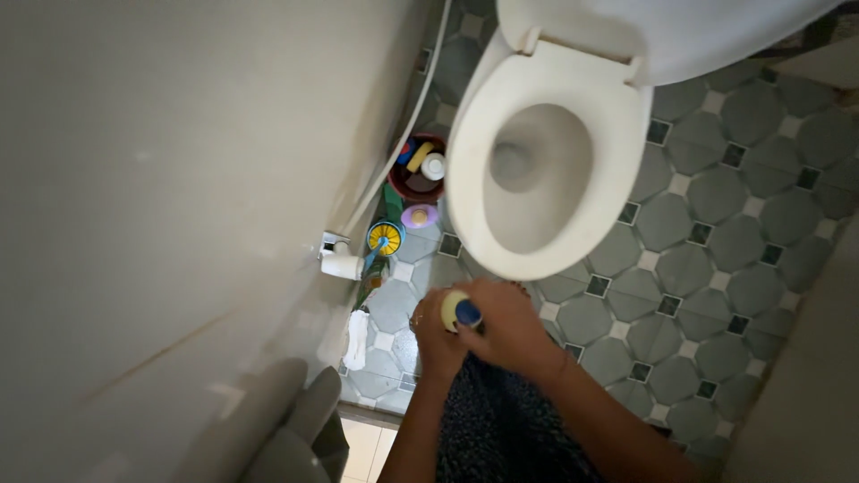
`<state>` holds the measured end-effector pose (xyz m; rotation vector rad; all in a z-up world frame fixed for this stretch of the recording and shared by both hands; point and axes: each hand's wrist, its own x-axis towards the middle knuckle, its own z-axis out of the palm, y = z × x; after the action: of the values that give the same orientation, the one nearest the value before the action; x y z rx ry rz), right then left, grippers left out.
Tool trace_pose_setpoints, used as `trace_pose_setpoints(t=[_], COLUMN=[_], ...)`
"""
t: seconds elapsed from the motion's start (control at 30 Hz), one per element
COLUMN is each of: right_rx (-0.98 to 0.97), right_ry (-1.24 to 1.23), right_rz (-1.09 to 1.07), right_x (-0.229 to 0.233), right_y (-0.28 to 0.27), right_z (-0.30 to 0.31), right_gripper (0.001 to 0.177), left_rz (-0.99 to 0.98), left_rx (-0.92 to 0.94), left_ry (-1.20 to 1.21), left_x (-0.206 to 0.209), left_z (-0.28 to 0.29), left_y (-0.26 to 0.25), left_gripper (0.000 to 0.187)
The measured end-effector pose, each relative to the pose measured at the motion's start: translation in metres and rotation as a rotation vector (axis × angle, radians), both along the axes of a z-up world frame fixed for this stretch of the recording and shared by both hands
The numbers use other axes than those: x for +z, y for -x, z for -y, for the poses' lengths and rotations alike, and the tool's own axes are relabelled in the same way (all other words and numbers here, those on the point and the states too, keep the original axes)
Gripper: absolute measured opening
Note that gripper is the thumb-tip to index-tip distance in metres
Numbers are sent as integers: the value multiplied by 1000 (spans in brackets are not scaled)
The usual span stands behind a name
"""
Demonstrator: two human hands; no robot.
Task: Cleaning the toilet bowl with liquid cleaner and a brush
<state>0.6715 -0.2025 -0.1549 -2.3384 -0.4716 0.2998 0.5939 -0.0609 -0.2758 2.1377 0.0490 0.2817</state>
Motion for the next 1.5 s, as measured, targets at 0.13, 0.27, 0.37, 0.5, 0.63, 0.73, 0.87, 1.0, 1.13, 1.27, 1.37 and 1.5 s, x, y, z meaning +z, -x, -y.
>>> trace_pose_setpoints(t=[0.13,0.27,0.37,0.5,0.63,0.73,0.87,1.0,1.13,1.27,1.37,1.5], right_rx=[-297,-299,-367,-464,-464,-486,-515,-510,-531,-500,-456,-403], right_ry=[-329,-421,-489,-582,-650,-579,-651,-530,-463,-465,-565,-610], right_rz=[-193,-291,-358,-409,-371,-268,-276,-237,-377,-459,-541,-626], right_x=[-4,-36,-66,-63,-80,-79,-80,-88,-97,-98,-89,-81], right_y=[26,50,63,55,60,59,59,60,61,51,41,33], right_z=[35,41,45,50,60,67,74,81,92,99,106,128], right_gripper=[101,78,72,71,55,56,52,67,71,69,69,69], left_rz=[-110,-60,-97,-91,-31,-30,-84,-77,-123,-258,-444,-510], left_rx=[3,92,69,74,76,76,83,45,44,25,-34,-273], left_ry=[18,41,-42,-159,-156,-161,-115,-106,-101,-100,39,320], left_x=[43,53,71,53,42,54,67,58,76,61,43,75], left_z=[27,55,65,77,85,91,99,108,118,126,117,112], left_y=[-20,-22,-25,-17,-13,-20,-24,-24,-31,-28,-32,-59], left_gripper=[51,66,55,54,58,44,39,35,33,38,52,90])
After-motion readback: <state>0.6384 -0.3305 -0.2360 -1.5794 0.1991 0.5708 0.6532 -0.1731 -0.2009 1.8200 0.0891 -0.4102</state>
